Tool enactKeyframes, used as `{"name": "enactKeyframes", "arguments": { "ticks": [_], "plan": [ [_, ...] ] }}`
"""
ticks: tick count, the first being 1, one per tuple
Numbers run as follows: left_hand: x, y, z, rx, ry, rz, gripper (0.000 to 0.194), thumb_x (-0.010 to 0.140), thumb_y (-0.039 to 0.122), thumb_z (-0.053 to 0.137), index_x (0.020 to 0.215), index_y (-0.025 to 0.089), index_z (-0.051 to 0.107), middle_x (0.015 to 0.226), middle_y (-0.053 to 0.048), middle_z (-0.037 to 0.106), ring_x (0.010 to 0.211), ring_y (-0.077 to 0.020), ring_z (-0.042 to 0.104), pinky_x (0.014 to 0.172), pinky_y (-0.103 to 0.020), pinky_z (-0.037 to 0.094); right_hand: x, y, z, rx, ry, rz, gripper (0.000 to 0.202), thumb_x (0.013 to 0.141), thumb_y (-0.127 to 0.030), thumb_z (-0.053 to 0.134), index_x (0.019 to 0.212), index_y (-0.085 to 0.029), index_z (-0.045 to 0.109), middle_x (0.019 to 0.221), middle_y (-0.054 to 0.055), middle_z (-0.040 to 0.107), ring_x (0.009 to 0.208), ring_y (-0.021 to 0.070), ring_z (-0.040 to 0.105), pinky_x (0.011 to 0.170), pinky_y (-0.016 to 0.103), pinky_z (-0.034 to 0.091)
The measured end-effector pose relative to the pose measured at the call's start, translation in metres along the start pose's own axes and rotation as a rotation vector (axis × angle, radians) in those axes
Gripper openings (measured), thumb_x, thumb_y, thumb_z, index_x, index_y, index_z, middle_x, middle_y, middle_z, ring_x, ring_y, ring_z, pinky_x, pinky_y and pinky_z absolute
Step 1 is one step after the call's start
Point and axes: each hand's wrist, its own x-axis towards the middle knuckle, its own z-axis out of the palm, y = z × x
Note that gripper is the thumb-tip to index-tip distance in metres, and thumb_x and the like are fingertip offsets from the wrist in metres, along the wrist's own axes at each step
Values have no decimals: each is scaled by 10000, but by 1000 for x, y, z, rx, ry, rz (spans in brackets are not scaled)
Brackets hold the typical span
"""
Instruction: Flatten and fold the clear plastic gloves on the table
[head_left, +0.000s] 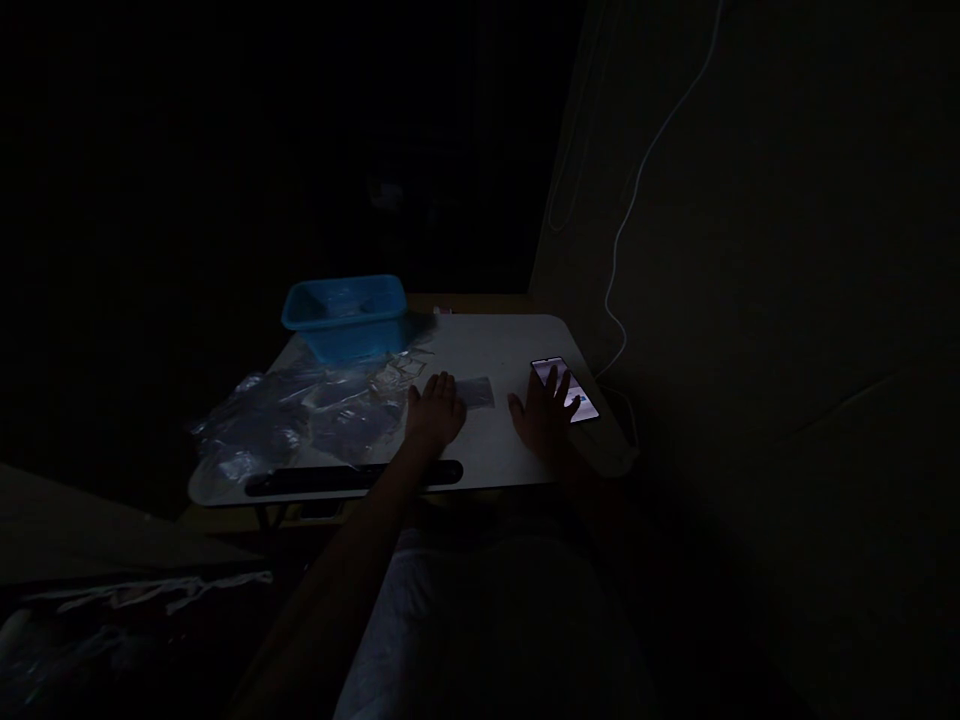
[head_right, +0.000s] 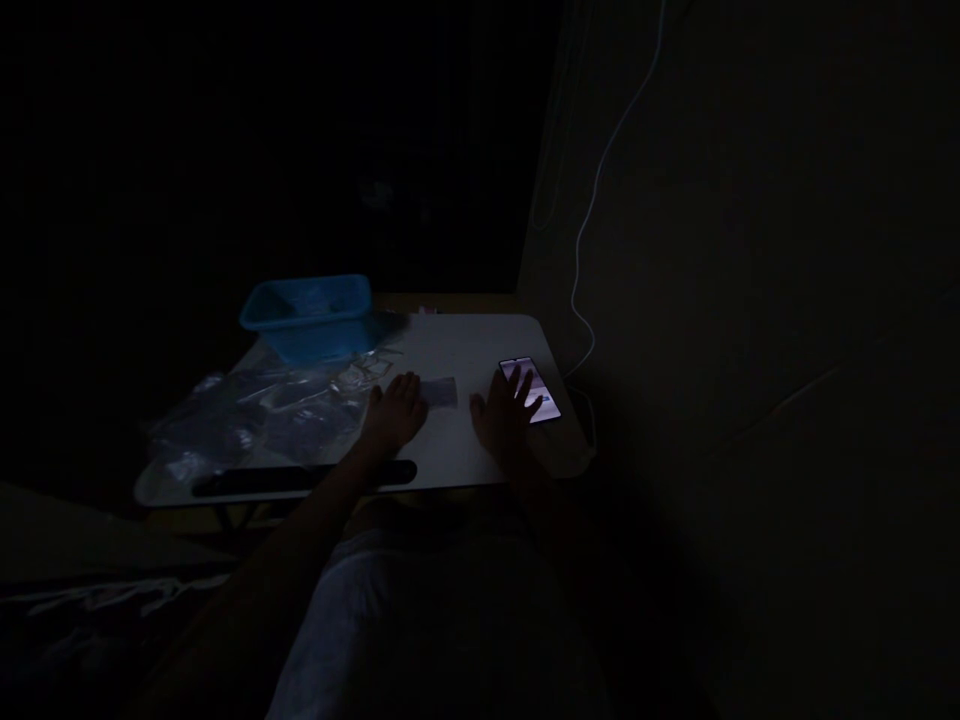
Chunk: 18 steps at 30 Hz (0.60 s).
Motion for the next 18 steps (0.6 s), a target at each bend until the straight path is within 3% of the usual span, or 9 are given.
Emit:
{"name": "enactKeyframes", "arguments": {
  "ticks": [18],
  "plan": [
    [0, 0, -1, -15, -12, -6, 536, 871, 323, 168, 1357, 126, 283, 1423, -102, 289, 1309, -235, 238, 1020, -502, 206, 4, -3, -3, 2, -35, -5, 541, 834, -414, 381, 1279, -106, 397, 1388, 232, 290, 1299, 386, 151, 924, 626, 221]
  ]
}}
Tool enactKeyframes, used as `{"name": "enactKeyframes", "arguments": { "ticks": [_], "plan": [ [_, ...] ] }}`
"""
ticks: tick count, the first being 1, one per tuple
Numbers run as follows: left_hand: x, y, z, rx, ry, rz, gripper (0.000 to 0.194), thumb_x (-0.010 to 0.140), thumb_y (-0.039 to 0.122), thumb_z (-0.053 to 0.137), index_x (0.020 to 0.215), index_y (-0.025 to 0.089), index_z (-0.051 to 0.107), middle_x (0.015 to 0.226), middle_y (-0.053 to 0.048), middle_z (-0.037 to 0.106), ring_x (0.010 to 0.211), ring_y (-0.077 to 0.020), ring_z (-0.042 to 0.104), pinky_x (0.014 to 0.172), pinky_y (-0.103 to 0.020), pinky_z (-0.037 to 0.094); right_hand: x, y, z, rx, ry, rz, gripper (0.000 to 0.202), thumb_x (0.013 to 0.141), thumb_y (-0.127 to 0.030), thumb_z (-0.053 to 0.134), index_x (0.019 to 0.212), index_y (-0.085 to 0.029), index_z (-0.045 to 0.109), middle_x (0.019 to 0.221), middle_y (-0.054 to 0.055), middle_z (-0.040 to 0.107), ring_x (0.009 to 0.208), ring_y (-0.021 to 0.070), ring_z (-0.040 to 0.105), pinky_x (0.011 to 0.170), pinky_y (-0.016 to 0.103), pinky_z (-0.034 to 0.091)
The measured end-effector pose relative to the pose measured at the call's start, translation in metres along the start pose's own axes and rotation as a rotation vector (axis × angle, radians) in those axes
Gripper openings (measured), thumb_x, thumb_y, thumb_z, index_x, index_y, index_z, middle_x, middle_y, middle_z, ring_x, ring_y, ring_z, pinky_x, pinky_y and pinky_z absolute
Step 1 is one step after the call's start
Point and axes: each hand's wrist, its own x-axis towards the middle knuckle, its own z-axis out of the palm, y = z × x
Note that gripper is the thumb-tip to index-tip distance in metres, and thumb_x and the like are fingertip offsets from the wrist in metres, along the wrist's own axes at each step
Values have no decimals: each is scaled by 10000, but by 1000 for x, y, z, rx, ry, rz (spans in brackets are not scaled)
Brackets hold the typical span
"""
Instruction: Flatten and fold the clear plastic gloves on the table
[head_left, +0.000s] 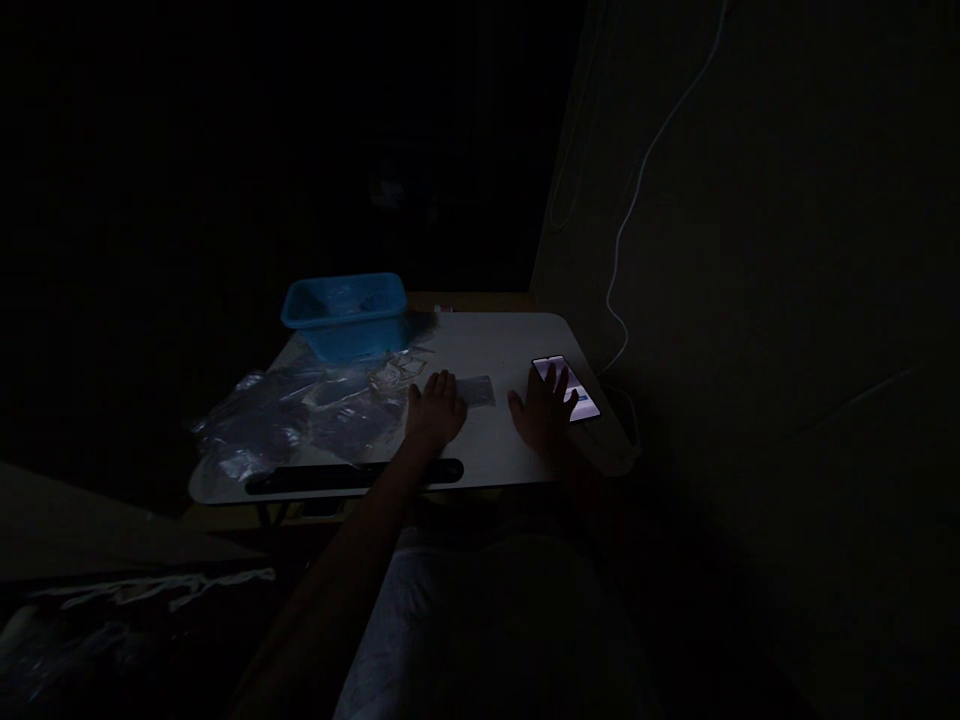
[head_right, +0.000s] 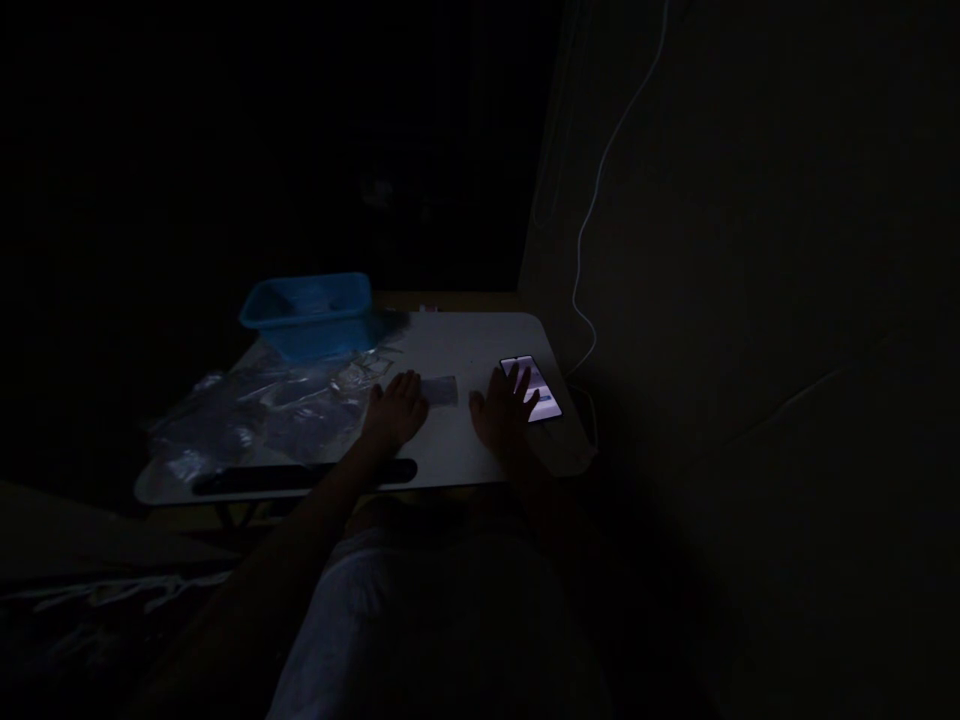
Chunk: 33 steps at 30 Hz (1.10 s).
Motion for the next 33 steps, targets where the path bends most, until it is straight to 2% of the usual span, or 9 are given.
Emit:
{"name": "enactKeyframes", "arguments": {
  "ticks": [6, 11, 14, 22, 29, 33],
  "plan": [
    [-1, 1, -3, -4, -8, -7, 538, 866, 318, 170, 1355, 122, 284, 1425, -102, 285, 1311, -228, 240, 1027, -494, 201, 3, -17, -9, 39, -61, -193, 487, 836, -348, 397, 1262, -113, 426, 1374, 182, 345, 1299, 336, 196, 994, 543, 175],
    [-2, 2, -5, 16, -14, -1, 542, 865, 306, 167, 1356, 105, 276, 1427, -103, 279, 1310, -235, 237, 1018, -505, 213, 10, -38, -3, 141, -210, -482, 455, 876, -275, 304, 1298, -127, 387, 1364, 102, 400, 1278, 226, 289, 1026, 424, 204],
    [-1, 1, -6, 17, -46, 1, 541, 862, 301, 182, 1362, 111, 267, 1434, -99, 263, 1316, -240, 224, 1019, -504, 213, 14, -46, 2, 161, -284, -587, 451, 899, -287, 260, 1305, -132, 380, 1378, 87, 385, 1286, 202, 284, 1026, 413, 215],
    [-3, 0, -5, 17, -32, 11, 539, 857, 292, 200, 1360, 111, 268, 1433, -93, 267, 1316, -225, 224, 1018, -496, 219, 13, -49, 2, 105, -371, -566, 515, 924, -390, 150, 1282, -127, 410, 1382, 113, 367, 1283, 220, 300, 1024, 510, 181],
    [-3, 1, -5, 26, -30, -2, 537, 866, 310, 196, 1362, 120, 267, 1430, -94, 272, 1313, -226, 234, 1024, -486, 207, 10, -51, 4, 68, -338, -457, 569, 915, -440, 136, 1296, -100, 387, 1383, 135, 355, 1299, 222, 269, 1031, 535, 154],
    [-4, 1, -5, 38, -33, 4, 542, 868, 312, 191, 1364, 103, 255, 1433, -99, 263, 1314, -229, 228, 1022, -493, 207, 10, -50, 5, 66, -368, -437, 587, 910, -453, 142, 1312, -89, 368, 1395, 142, 329, 1308, 242, 246, 1027, 543, 151]
  ]
}}
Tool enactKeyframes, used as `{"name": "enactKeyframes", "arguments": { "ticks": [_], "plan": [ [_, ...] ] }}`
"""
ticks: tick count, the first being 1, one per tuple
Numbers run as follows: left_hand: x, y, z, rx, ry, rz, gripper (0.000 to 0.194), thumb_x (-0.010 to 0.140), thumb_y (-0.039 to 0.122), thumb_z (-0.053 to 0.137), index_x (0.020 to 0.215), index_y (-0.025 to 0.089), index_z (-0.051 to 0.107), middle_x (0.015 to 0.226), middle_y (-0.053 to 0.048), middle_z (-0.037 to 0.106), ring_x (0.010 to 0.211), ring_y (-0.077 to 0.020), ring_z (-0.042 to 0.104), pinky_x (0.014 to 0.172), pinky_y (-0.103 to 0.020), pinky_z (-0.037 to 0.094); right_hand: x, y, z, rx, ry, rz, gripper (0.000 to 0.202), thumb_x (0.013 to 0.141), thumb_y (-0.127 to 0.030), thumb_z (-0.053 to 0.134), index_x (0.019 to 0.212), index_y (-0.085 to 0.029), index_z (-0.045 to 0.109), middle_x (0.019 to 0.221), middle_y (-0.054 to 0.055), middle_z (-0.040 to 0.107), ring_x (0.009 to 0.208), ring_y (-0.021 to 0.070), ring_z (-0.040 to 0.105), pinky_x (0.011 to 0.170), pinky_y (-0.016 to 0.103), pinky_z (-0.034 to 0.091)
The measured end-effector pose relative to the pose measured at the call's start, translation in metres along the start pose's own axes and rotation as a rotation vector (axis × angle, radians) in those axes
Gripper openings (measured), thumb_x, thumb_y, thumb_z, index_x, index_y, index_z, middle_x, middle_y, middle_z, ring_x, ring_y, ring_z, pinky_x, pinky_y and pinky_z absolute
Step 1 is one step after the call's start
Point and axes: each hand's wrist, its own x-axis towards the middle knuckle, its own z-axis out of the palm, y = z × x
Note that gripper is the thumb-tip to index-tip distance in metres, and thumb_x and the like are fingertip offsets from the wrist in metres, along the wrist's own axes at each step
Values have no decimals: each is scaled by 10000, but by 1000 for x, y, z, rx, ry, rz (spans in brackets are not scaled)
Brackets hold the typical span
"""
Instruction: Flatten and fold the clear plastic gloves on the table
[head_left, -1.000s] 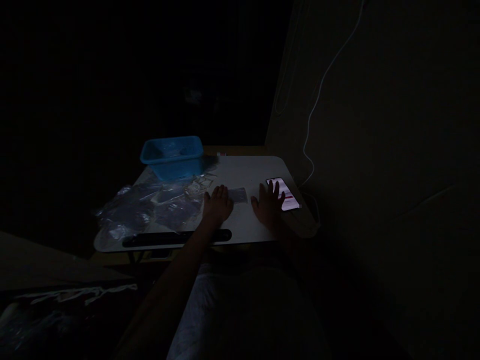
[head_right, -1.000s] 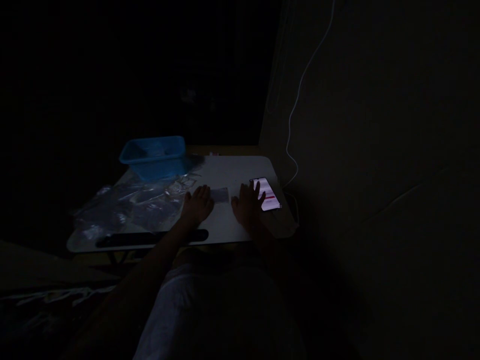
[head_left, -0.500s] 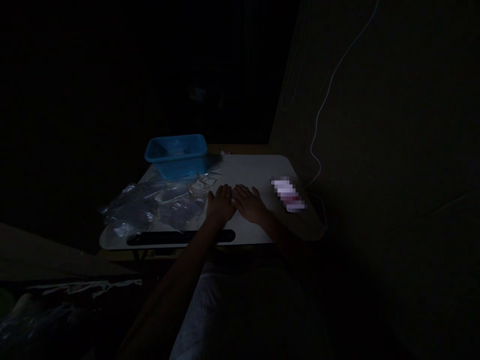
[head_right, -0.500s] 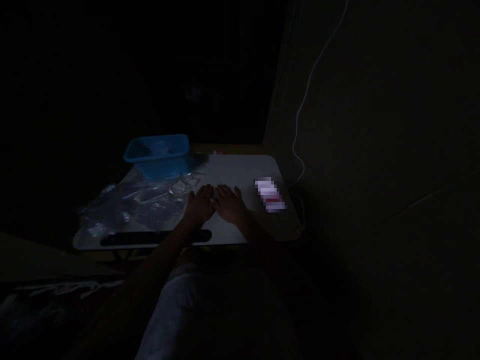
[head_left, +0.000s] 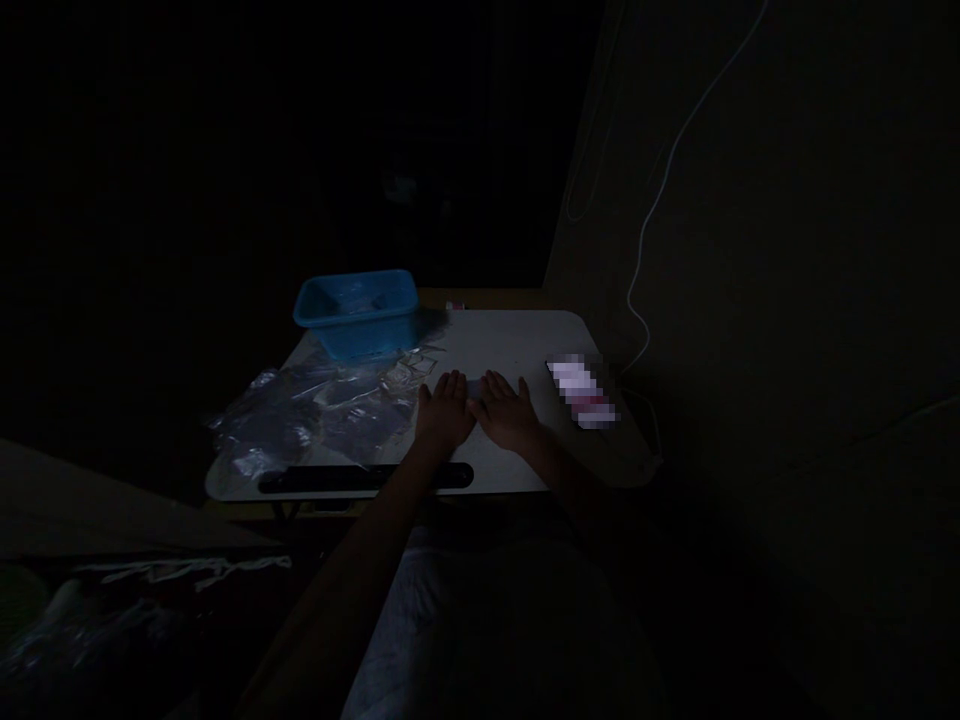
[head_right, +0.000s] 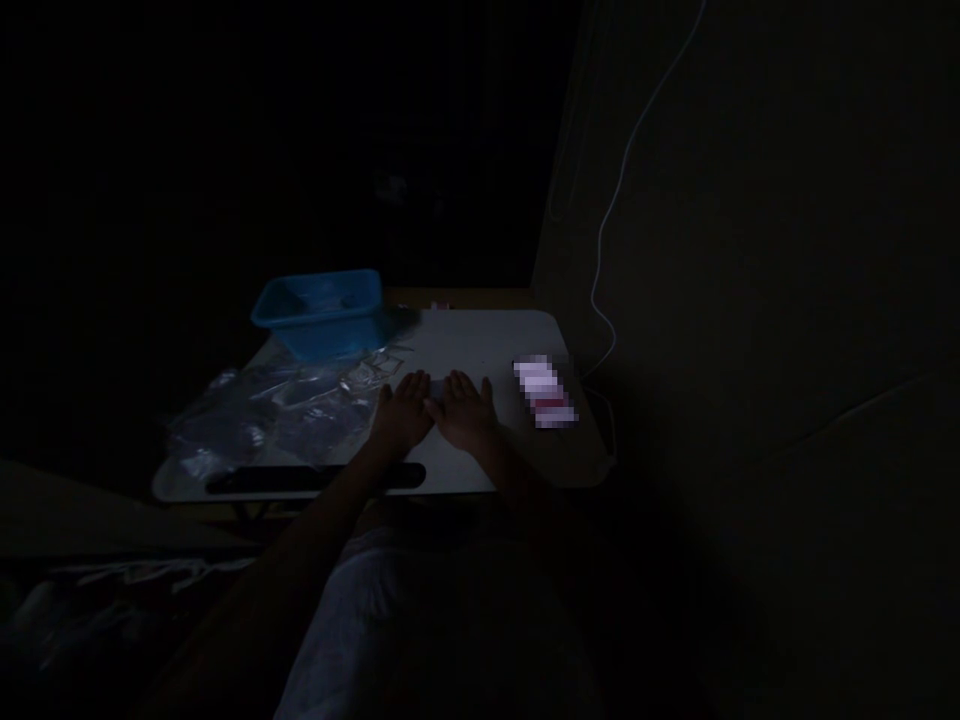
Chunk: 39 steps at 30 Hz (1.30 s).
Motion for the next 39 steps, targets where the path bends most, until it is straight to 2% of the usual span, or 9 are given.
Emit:
{"name": "enactKeyframes", "arguments": {
  "ticks": [6, 9, 13, 17, 27, 34, 39],
  "plan": [
    [0, 0, 0, 0, -3, -2, 539, 867, 306, 190, 1365, 109, 257, 1433, -97, 265, 1313, -232, 232, 1020, -491, 218, -1, -1, 1, 5, -10, -4, 584, 912, -443, 125, 1317, -96, 361, 1403, 138, 317, 1311, 230, 235, 1034, 525, 138],
    [1, -1, 3, -20, 5, -4, 545, 867, 316, 186, 1362, 103, 264, 1430, -99, 270, 1312, -232, 234, 1021, -502, 212, 0, 0, 1, -14, 29, 19, 572, 906, -460, 146, 1310, -128, 378, 1396, 130, 340, 1308, 248, 233, 1025, 523, 148],
    [2, -1, 4, -18, 33, 0, 551, 871, 327, 165, 1358, 89, 267, 1424, -106, 282, 1308, -234, 241, 1017, -512, 213, 6, 13, -2, -68, 163, 181, 554, 894, -479, 198, 1311, -161, 375, 1406, 134, 320, 1307, 298, 199, 999, 554, 146],
    [0, 0, 3, -8, 58, 9, 540, 874, 324, 168, 1355, 105, 281, 1418, -109, 296, 1299, -239, 259, 1011, -504, 224, 14, 29, -3, -84, 181, 293, 567, 884, -489, 217, 1299, -142, 388, 1397, 168, 318, 1295, 324, 198, 972, 565, 181],
    [1, 0, 4, -25, 57, 1, 540, 876, 330, 163, 1352, 106, 287, 1417, -105, 300, 1303, -225, 253, 1022, -495, 207, 19, 36, -3, -57, 163, 346, 586, 871, -500, 224, 1306, -137, 375, 1402, 179, 297, 1288, 349, 184, 926, 596, 241],
    [1, 0, 4, -12, 32, -5, 543, 875, 329, 156, 1358, 109, 272, 1425, -101, 284, 1308, -232, 242, 1022, -499, 207, 19, 37, -4, -80, 217, 291, 572, 874, -471, 242, 1304, -119, 378, 1389, 179, 326, 1295, 330, 181, 981, 583, 128],
    [-1, 1, 1, -4, 39, 2, 538, 877, 326, 158, 1355, 113, 280, 1423, -106, 287, 1307, -237, 244, 1018, -496, 213, 12, 33, -3, -78, 238, 313, 558, 873, -451, 257, 1291, -107, 390, 1381, 192, 330, 1297, 337, 180, 980, 593, 115]
  ]
}}
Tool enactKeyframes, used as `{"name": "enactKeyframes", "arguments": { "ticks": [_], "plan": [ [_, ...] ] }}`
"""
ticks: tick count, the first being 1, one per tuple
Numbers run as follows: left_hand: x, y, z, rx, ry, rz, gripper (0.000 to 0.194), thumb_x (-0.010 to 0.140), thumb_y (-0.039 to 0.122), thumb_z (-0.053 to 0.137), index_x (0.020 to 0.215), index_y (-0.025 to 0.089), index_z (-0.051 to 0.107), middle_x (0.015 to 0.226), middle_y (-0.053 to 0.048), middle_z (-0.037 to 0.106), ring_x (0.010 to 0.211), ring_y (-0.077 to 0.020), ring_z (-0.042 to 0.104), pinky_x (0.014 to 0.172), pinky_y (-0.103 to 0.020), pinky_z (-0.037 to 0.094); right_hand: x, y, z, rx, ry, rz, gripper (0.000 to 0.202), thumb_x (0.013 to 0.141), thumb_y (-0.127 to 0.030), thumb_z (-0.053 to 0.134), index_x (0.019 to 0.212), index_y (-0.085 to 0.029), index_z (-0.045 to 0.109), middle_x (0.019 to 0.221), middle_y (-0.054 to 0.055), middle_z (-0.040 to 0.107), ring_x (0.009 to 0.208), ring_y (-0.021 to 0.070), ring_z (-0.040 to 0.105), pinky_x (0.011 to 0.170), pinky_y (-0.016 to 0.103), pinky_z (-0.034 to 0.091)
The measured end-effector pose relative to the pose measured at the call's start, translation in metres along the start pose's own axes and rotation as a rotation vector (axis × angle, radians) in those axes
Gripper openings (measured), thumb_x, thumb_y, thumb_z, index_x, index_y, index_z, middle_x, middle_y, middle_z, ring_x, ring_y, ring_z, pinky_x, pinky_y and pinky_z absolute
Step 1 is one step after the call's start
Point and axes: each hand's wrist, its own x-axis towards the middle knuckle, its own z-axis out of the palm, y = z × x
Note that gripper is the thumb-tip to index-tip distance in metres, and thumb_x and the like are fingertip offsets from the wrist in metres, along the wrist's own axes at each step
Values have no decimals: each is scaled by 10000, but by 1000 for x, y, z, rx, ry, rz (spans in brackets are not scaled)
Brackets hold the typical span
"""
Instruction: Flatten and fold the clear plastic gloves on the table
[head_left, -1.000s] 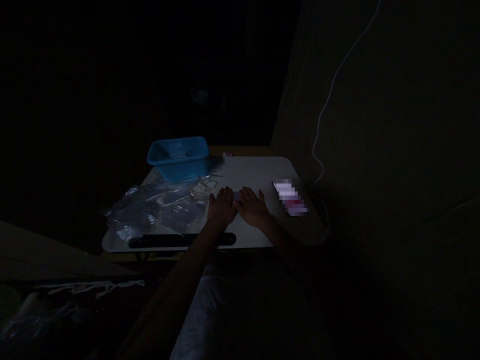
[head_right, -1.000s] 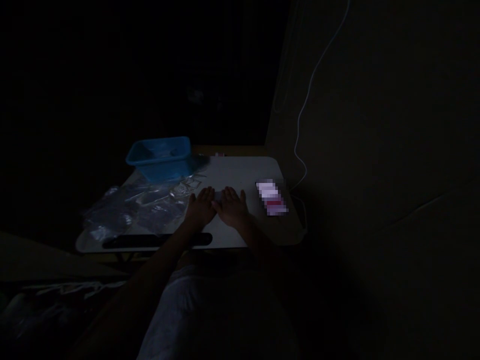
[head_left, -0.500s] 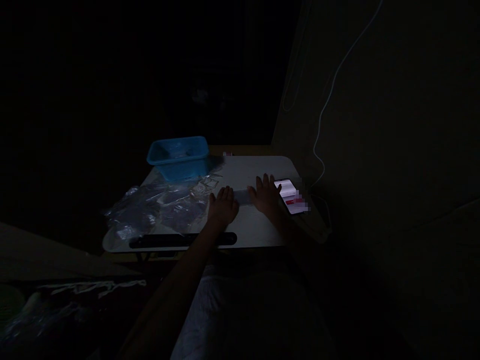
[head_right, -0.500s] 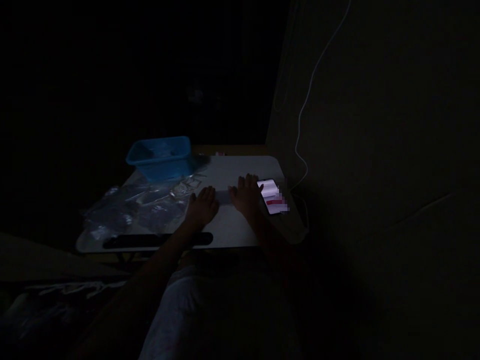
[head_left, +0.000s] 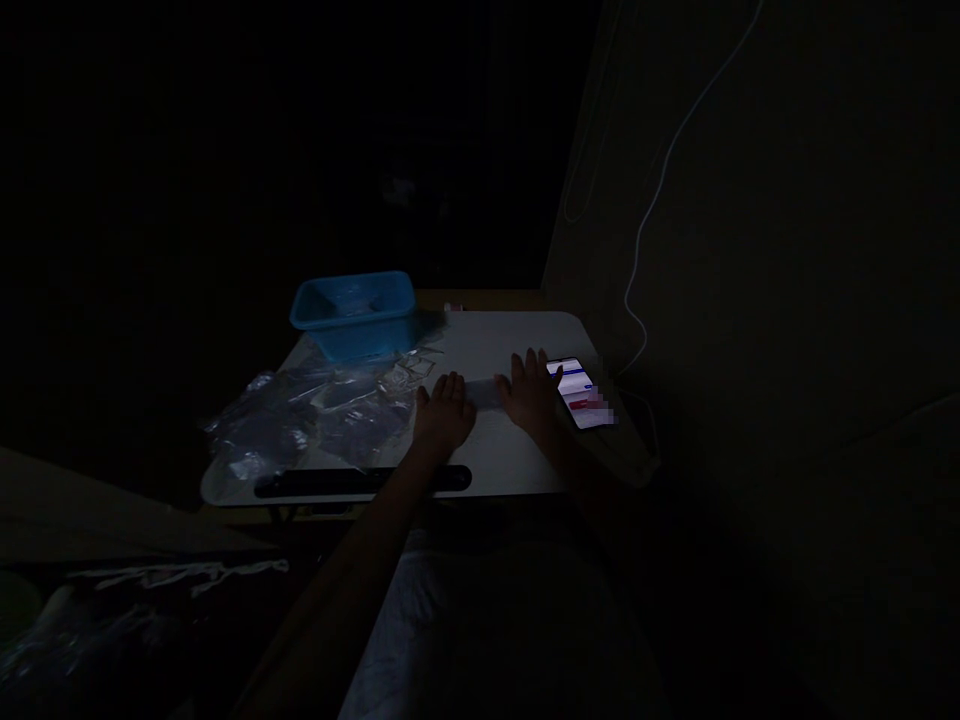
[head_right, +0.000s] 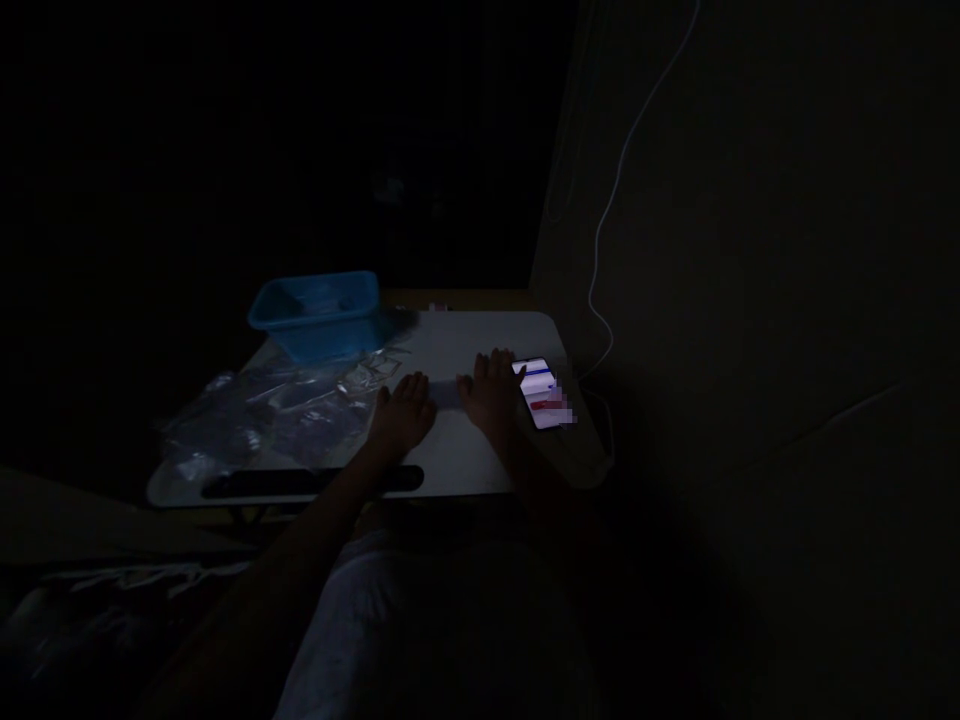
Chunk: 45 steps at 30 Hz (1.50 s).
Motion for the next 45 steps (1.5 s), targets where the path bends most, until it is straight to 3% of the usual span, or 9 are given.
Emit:
{"name": "enactKeyframes", "arguments": {
  "ticks": [10, 19, 26, 31, 33, 38, 45],
  "plan": [
    [2, 0, -2, -21, -27, -10, 531, 873, 311, 171, 1349, 107, 289, 1425, -102, 283, 1307, -225, 246, 1020, -500, 213, -6, 22, 4, -37, 105, 193, 575, 835, -472, 352, 1267, -99, 416, 1377, 223, 308, 1284, 406, 161, 919, 649, 189],
    [3, -1, 2, -29, 0, -9, 534, 870, 315, 170, 1347, 109, 296, 1416, -101, 304, 1303, -224, 255, 1016, -496, 220, -2, 27, 2, -20, 38, 211, 577, 846, -473, 322, 1275, -97, 408, 1387, 229, 288, 1281, 411, 171, 890, 665, 223],
    [2, -1, 3, -25, 2, -5, 537, 868, 319, 177, 1352, 113, 284, 1419, -105, 297, 1303, -229, 255, 1019, -494, 212, -6, -3, -17, 15, -31, -1, 526, 873, -414, 306, 1287, -102, 393, 1400, 195, 295, 1309, 336, 160, 989, 568, 152],
    [3, 0, 1, -38, -24, -10, 533, 868, 306, 178, 1359, 121, 274, 1427, -103, 278, 1311, -228, 237, 1023, -500, 199, -12, -26, -13, 177, -138, -343, 468, 913, -324, 210, 1319, -147, 363, 1398, 88, 351, 1297, 190, 257, 1041, 384, 187],
    [3, -1, 0, -32, -41, -8, 533, 867, 296, 179, 1362, 120, 267, 1431, -101, 269, 1314, -231, 229, 1018, -505, 204, -14, -29, -9, 194, -184, -440, 471, 920, -314, 179, 1330, -153, 348, 1404, 72, 345, 1301, 167, 256, 1046, 371, 181],
    [2, -1, -1, -10, -53, 5, 539, 858, 302, 205, 1366, 129, 265, 1438, -103, 253, 1318, -239, 217, 1014, -506, 209, -15, -30, 0, 134, -281, -491, 474, 926, -316, 152, 1339, -172, 334, 1405, 76, 337, 1305, 177, 260, 1045, 430, 169],
    [1, -1, 0, 2, -50, 11, 535, 859, 302, 209, 1368, 147, 265, 1442, -91, 248, 1321, -238, 206, 1021, -502, 191, -17, -32, -2, 102, -273, -461, 505, 927, -377, 132, 1328, -167, 353, 1406, 79, 330, 1314, 182, 242, 1047, 458, 166]
  ]
}}
